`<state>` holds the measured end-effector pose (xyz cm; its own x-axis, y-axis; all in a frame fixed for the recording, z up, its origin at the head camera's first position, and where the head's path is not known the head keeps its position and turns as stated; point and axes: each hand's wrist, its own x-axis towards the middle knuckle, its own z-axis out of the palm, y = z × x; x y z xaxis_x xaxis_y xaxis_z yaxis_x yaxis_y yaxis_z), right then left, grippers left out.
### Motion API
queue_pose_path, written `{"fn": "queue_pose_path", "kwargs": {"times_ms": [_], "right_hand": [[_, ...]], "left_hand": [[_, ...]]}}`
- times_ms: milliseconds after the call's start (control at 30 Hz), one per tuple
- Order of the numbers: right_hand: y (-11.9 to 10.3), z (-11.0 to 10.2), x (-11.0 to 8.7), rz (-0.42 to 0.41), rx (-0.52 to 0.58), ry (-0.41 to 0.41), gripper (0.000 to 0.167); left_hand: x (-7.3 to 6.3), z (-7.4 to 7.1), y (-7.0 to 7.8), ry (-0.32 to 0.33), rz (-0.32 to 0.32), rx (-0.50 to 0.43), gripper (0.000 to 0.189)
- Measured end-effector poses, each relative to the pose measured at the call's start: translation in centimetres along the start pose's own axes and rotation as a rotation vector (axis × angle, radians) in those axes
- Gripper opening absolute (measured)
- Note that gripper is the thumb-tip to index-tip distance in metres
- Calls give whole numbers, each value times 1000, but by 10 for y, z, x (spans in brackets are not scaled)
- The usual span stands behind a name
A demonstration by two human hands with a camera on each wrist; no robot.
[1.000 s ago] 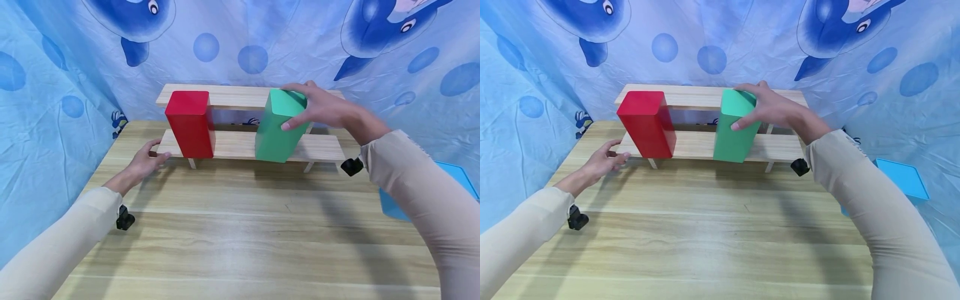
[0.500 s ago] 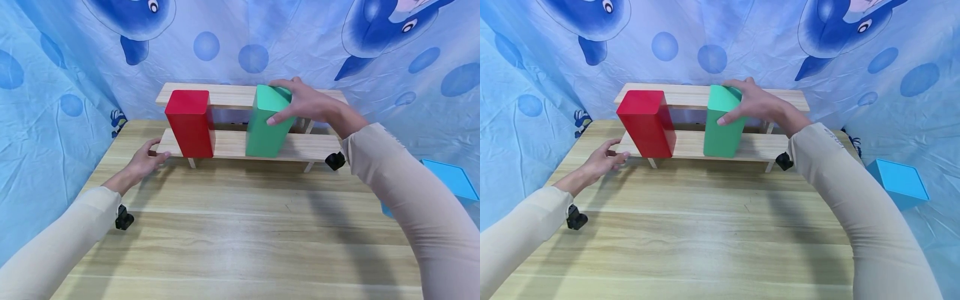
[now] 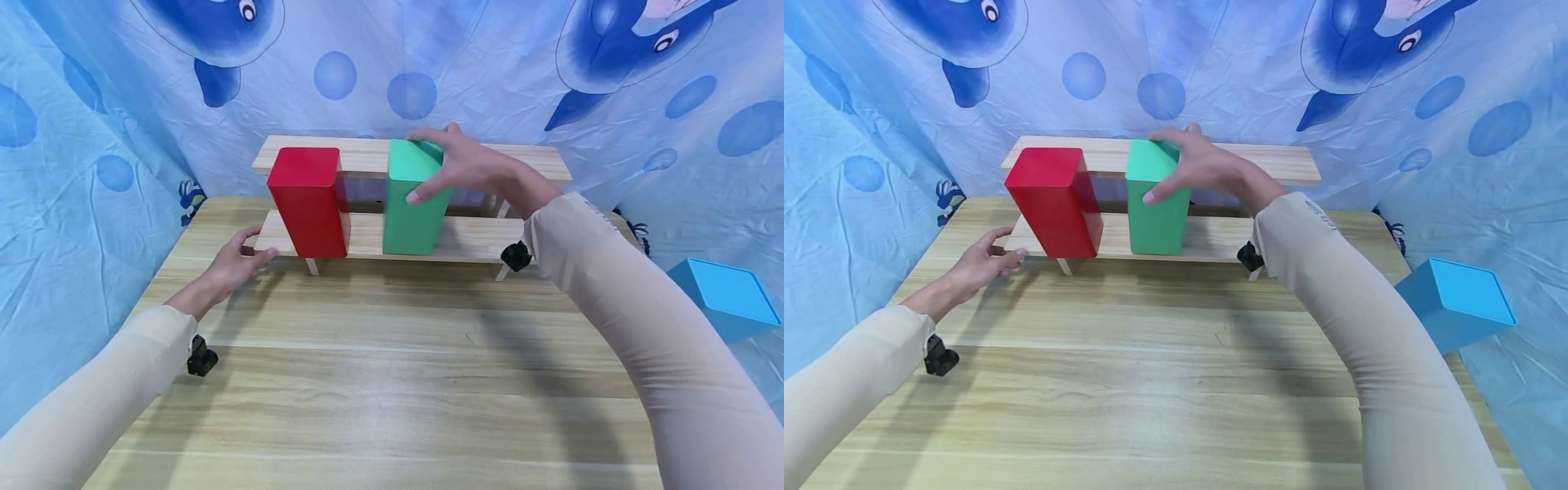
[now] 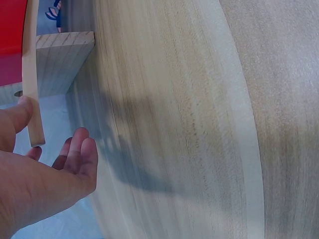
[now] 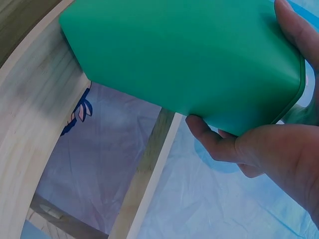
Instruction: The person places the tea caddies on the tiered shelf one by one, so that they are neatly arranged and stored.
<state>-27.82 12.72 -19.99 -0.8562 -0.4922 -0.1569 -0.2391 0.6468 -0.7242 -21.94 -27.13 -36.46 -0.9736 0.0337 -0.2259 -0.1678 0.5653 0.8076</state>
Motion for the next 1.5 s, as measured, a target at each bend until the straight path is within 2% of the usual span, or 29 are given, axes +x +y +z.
{"fn": "queue_pose_path", "kwargs": {"times_ms": [333, 567, 967, 1267, 1500], "right_hand": [[-1, 7, 11, -10, -12, 0, 104], [-2, 14, 17, -27, -31, 4, 99], [-5, 14, 23, 22, -49, -38, 100], [-5, 17, 22, -7, -81, -15, 103], [-6, 13, 9, -66, -134, 33, 105]], "left_hand": [[0, 0, 0, -2, -5, 1, 84], [1, -1, -1, -2, -5, 3, 84], [2, 0, -2, -1, -3, 10, 83], [2, -1, -3, -4, -3, 6, 83], [1, 0, -3, -4, -2, -1, 83]]}}
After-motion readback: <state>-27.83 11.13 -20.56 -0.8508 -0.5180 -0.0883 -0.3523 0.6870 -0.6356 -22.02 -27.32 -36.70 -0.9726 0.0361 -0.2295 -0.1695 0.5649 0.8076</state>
